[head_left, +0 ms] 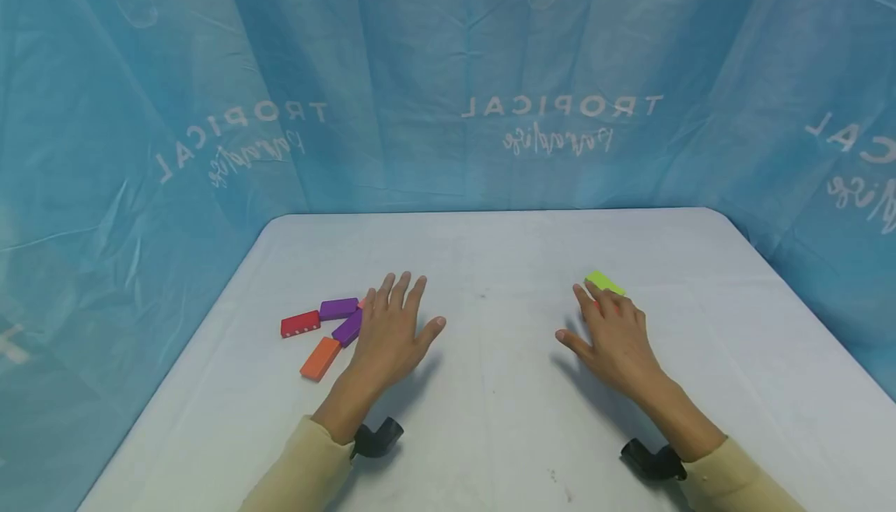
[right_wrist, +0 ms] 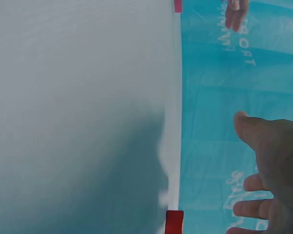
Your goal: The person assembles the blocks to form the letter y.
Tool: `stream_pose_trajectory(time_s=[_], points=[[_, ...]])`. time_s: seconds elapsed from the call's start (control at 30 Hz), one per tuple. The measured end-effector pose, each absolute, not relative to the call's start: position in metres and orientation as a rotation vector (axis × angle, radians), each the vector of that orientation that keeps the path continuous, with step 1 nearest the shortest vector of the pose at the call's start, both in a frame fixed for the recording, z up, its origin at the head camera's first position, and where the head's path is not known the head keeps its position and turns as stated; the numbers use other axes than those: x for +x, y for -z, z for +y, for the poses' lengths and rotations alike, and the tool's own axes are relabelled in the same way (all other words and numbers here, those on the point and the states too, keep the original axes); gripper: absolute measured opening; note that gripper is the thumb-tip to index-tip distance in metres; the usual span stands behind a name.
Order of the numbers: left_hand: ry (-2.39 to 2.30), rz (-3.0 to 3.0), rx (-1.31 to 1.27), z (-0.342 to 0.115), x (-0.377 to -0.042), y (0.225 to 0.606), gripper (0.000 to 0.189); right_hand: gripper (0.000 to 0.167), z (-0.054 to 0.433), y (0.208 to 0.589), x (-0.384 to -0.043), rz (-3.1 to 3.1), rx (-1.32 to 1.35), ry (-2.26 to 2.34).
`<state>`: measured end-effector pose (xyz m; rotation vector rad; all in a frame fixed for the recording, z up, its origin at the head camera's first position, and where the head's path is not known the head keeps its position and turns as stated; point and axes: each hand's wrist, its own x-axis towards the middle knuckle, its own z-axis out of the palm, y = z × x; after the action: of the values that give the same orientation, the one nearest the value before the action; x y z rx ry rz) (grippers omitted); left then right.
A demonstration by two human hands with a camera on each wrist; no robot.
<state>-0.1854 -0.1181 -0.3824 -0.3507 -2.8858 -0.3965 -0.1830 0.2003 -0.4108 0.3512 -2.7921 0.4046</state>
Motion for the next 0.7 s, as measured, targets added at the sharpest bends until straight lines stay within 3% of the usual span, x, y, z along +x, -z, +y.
stream_pose_trajectory(time_s=[0.7], points=[[0.54,-2.859,-0.288,-0.137,-0.191,0.379,0.069,0.074,0.212,0.415,-0.187,-2.749,0.321,-0.47]])
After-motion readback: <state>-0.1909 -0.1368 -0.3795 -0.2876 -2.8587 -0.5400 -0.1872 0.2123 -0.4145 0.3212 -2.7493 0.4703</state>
